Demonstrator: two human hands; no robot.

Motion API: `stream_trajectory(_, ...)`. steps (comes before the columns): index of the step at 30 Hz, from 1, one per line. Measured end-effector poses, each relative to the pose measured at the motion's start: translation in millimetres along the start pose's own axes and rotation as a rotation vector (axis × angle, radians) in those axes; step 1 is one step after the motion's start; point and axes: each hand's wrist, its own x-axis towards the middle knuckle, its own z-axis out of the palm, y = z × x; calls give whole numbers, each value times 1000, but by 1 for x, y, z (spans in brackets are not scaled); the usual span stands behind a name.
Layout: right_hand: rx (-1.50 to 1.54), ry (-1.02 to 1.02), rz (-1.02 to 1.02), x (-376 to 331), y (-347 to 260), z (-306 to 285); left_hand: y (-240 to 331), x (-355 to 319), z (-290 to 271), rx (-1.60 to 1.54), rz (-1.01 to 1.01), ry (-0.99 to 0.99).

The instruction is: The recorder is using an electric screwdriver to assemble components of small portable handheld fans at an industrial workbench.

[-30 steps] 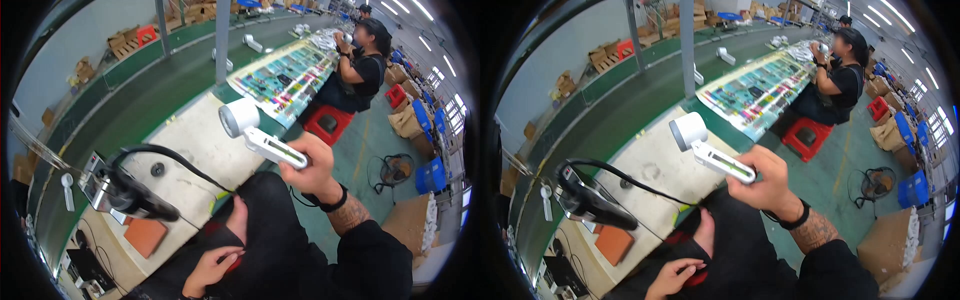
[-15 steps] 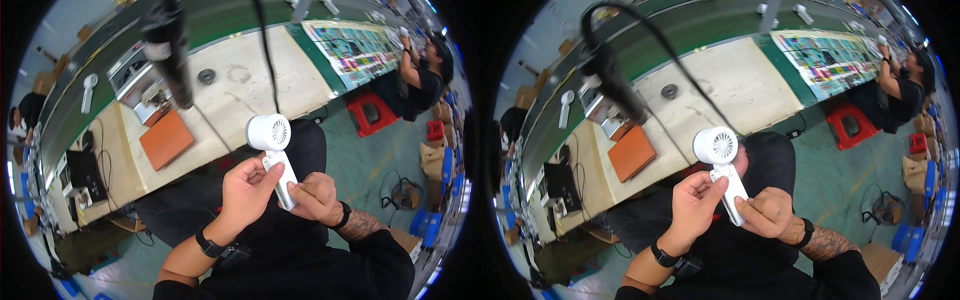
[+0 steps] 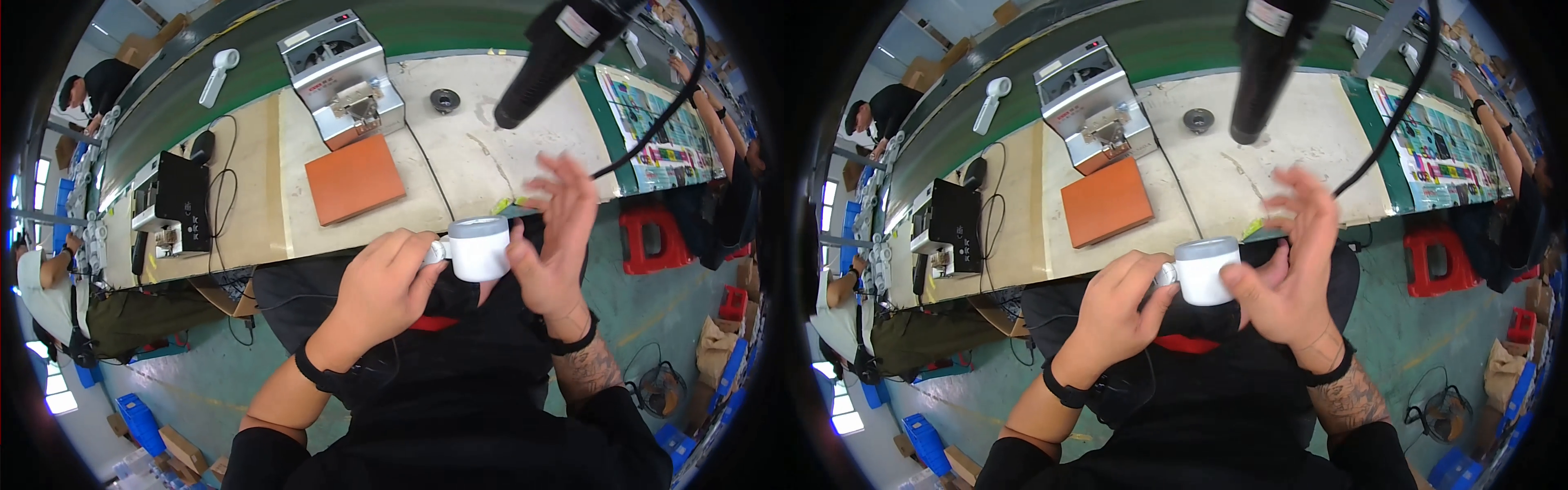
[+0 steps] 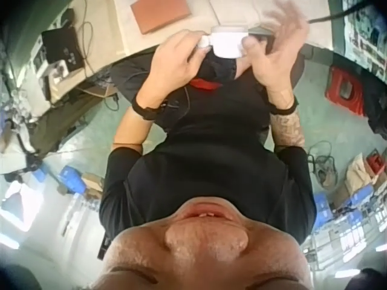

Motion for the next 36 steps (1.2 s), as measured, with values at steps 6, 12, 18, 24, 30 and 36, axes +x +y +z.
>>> stream_trajectory(6,152,232,-447,109,-27,24,-9,9,-38,110,129,11)
stream_trajectory(12,336,13,-214,128,-39,24,-24,18,-58,71,89,91)
stream_trajectory(18,473,-167,36,82,-20,-7,-57,62,-46,150,-93,45)
stream_trajectory(24,411,-111,210,36,-1,-52,-83,82,-24,297,2,65)
stream_trajectory(30,457,-46,117,62,-11,-43,-94,89,-18,106,-39,241)
stream_trajectory(36,502,-340,-33,149,-22,48,-115,72,-18,332,13,300)
